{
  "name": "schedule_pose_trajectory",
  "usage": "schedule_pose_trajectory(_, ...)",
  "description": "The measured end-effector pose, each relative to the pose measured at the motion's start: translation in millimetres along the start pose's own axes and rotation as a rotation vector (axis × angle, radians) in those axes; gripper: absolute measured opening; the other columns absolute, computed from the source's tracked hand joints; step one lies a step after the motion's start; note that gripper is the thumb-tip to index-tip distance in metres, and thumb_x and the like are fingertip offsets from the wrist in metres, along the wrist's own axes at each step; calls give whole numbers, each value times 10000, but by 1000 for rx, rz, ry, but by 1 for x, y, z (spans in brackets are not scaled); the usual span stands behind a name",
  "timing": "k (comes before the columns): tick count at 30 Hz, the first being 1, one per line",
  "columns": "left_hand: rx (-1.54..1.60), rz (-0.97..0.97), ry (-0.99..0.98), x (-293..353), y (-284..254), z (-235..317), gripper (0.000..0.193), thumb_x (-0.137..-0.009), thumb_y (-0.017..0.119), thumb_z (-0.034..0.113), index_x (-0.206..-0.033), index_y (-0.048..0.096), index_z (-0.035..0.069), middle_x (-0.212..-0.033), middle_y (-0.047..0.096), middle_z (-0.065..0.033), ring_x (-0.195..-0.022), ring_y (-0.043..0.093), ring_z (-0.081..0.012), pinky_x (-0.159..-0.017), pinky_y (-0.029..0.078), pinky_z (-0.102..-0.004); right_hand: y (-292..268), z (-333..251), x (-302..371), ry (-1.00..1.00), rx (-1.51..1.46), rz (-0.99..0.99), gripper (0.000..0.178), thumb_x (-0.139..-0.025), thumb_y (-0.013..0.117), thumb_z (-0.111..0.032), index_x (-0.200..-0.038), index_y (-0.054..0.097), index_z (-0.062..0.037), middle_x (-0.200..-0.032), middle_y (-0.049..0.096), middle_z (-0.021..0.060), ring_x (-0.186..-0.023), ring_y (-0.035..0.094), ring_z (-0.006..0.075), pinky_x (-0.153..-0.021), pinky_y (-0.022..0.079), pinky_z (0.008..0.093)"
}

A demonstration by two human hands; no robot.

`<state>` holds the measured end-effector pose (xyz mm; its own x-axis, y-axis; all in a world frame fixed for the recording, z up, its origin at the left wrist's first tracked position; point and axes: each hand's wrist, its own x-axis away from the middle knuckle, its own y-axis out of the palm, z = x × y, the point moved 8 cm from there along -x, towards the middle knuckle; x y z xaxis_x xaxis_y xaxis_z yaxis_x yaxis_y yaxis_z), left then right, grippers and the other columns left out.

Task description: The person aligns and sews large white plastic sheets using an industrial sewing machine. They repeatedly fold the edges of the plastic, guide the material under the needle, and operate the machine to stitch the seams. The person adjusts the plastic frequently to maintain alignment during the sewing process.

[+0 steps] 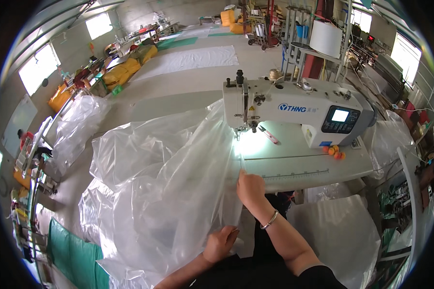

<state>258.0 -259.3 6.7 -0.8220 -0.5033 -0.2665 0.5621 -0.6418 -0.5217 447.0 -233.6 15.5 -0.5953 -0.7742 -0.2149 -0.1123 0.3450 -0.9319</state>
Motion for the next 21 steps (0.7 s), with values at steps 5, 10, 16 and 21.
schedule_pose_trajectory(5, -175, 8, 7, 14, -4, -11, 183, -849, 611, 34, -1030, 586, 26, -836, 609, -171, -714, 616, -376, -600, 503, -417, 3, 6, -30, -14, 50, 45, 228, -839, 590, -109, -1008, 614, 41, -668, 654, 159, -633, 669, 311, -568, 526, 395)
schedule_pose_trajectory(10, -244, 93, -48, 64, -3, -48, 183, -838, 600, 28, -1021, 603, 22, -939, 606, -200, -869, 598, -397, -710, 493, -444, 6, 13, -59, -39, 1, 88, 182, -853, 581, -136, -944, 615, 19, -652, 650, 159, -627, 667, 314, -576, 528, 402)
schedule_pose_trajectory(16, -372, 218, -297, 117, -11, -87, 180, -876, 569, 54, -1048, 615, 28, -921, 626, -181, -888, 597, -378, -777, 482, -423, 16, 21, -92, -53, -23, 178, 150, -839, 578, -120, -924, 602, 1, -648, 649, 152, -617, 663, 306, -563, 520, 407)
schedule_pose_trajectory(21, 86, 173, -690, 137, -28, -98, 145, -901, 572, 61, -1027, 628, 18, -766, 641, -109, -723, 635, -192, -671, 489, -296, 1, 33, -77, -11, -349, 232, 285, -890, 598, -159, -1112, 541, 11, -773, 655, 167, -721, 660, 291, -639, 517, 378)
